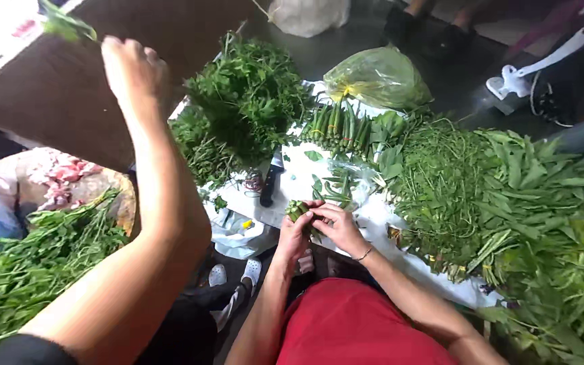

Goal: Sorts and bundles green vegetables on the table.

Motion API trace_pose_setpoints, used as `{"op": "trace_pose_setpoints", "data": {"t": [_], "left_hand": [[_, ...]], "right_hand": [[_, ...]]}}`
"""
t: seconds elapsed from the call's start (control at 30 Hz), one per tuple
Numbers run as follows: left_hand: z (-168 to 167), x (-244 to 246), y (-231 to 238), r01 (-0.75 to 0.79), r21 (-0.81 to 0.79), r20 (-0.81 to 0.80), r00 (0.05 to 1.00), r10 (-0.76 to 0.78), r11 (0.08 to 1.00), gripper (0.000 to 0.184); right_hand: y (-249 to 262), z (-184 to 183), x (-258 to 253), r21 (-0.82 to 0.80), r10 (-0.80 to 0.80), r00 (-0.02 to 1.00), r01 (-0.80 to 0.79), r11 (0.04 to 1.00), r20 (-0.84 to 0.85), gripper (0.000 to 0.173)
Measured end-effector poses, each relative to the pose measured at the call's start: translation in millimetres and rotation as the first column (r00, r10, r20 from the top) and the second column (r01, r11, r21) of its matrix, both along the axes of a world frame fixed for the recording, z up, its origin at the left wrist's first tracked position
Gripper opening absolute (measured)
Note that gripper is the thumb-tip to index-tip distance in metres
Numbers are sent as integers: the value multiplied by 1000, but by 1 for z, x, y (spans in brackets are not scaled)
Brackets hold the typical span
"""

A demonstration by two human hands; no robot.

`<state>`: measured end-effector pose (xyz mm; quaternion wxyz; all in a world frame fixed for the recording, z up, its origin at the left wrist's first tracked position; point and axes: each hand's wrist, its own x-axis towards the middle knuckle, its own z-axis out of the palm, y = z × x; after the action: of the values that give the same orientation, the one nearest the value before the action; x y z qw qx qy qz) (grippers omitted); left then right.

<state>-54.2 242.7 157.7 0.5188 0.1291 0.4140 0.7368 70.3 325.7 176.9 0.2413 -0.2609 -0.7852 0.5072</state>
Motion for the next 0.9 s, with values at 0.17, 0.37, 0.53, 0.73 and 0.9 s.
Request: {"op": "trace_pose_setpoints", "data": {"t": [0.17, 0.37, 0.53, 0.73, 0.9], "left_hand": [[2, -13, -9, -72, -39, -1, 997, 72, 997, 11], [7, -28, -24, -176, -116, -85, 982, 166, 978, 10], [9, -27, -24, -211, -147, -141, 972, 190, 966, 15], [14, -23, -14, -147, -91, -204, 971, 126, 985, 13], [11, -20, 0, -15, -42, -351, 936, -1, 999, 16]], "right_hand": [[69, 2, 9, 41, -15, 991, 10, 999, 130, 20], [100, -50, -33, 21, 166, 698, -251, 968, 696, 21], [76, -56, -56, 35, 79, 573, -185, 982, 816, 27], [89, -25, -30, 67, -58, 821, 24, 997, 568, 25], [79, 58, 11, 206, 65, 949, -134, 969, 309, 15]]}}
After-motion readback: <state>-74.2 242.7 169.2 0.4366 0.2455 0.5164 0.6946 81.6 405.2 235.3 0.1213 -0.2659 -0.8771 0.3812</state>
